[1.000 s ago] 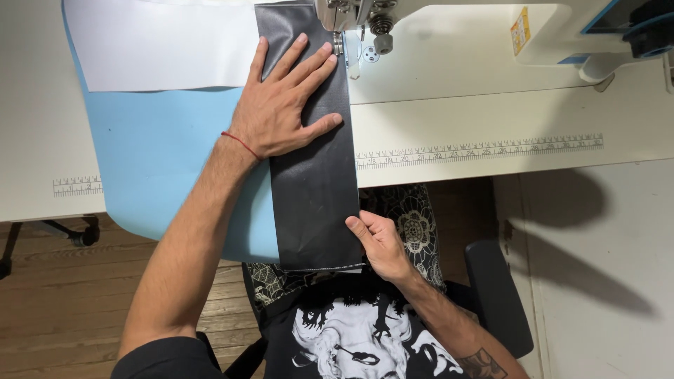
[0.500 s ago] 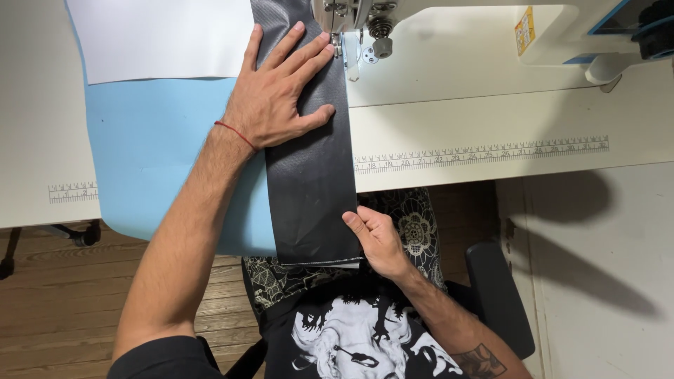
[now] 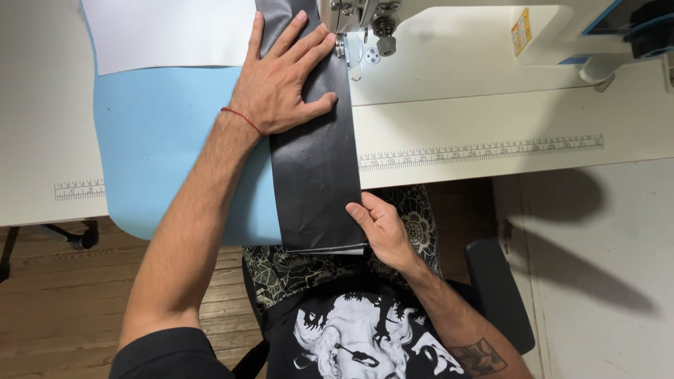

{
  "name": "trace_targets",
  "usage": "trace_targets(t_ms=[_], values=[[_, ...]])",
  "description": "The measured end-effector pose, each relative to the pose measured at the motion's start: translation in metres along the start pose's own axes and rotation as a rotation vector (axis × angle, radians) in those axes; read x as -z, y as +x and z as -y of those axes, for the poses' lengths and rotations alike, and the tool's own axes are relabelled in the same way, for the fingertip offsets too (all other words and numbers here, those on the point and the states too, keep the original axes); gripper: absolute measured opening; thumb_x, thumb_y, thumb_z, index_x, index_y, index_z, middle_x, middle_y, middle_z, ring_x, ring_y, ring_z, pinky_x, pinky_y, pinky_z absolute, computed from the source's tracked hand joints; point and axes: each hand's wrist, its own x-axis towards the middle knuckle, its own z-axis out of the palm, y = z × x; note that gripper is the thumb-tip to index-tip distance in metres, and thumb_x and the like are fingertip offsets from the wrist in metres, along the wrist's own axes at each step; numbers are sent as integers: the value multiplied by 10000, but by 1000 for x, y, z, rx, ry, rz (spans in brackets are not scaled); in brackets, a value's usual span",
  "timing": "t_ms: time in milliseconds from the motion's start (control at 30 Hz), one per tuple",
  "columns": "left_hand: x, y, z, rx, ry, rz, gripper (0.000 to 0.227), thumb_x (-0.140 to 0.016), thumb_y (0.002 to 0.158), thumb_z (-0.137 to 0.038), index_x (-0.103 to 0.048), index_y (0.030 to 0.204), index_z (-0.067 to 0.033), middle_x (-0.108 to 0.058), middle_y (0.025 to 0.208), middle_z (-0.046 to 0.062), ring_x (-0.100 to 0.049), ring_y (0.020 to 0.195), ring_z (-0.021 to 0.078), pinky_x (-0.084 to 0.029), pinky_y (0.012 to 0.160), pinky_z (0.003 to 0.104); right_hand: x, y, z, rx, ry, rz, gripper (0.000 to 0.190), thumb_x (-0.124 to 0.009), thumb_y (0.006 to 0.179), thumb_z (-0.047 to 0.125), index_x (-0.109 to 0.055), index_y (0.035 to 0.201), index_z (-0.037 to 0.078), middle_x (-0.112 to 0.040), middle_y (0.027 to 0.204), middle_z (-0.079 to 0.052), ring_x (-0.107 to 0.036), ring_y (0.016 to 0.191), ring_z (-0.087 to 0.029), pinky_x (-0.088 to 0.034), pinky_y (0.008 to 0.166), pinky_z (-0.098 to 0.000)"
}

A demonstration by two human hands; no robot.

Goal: Trimming the edges of a leather assembly using scissors at a sewing station

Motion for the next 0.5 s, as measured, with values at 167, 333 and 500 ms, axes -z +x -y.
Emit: trace_targets(t_ms=[167, 333, 500], values=[[-4, -13, -16, -56, 227, -66, 781, -540, 1292, -682, -673, 1802, -106, -675, 1822, 97, -507, 1739, 355, 19, 1446, 723, 3, -6, -5, -19, -45, -6, 396, -675, 1198, 416, -492, 923, 197, -326, 773, 129, -295, 655, -29, -252, 549, -266], [9, -22, -27, -23, 33, 45, 801, -421, 1291, -618, -472, 1866, -64, -482, 1910, 143, -381, 1776, 372, -2, 1407, 750, 1, -9, -8, -5, -93, -46, 584, -688, 1180, 470, -334, 792, 217, -291, 766, 114, -278, 675, -51, -236, 581, -304], [13, -20, -23, -37, -3, 82, 843, -390, 1236, -689, -453, 1861, -127, -449, 1911, 116, -351, 1774, 376, -15, 1390, 773, 1, -8, -16, -38, -89, -23, 561, -676, 1193, 453, -366, 788, 217, -313, 758, 121, -297, 666, -47, -255, 571, -292]])
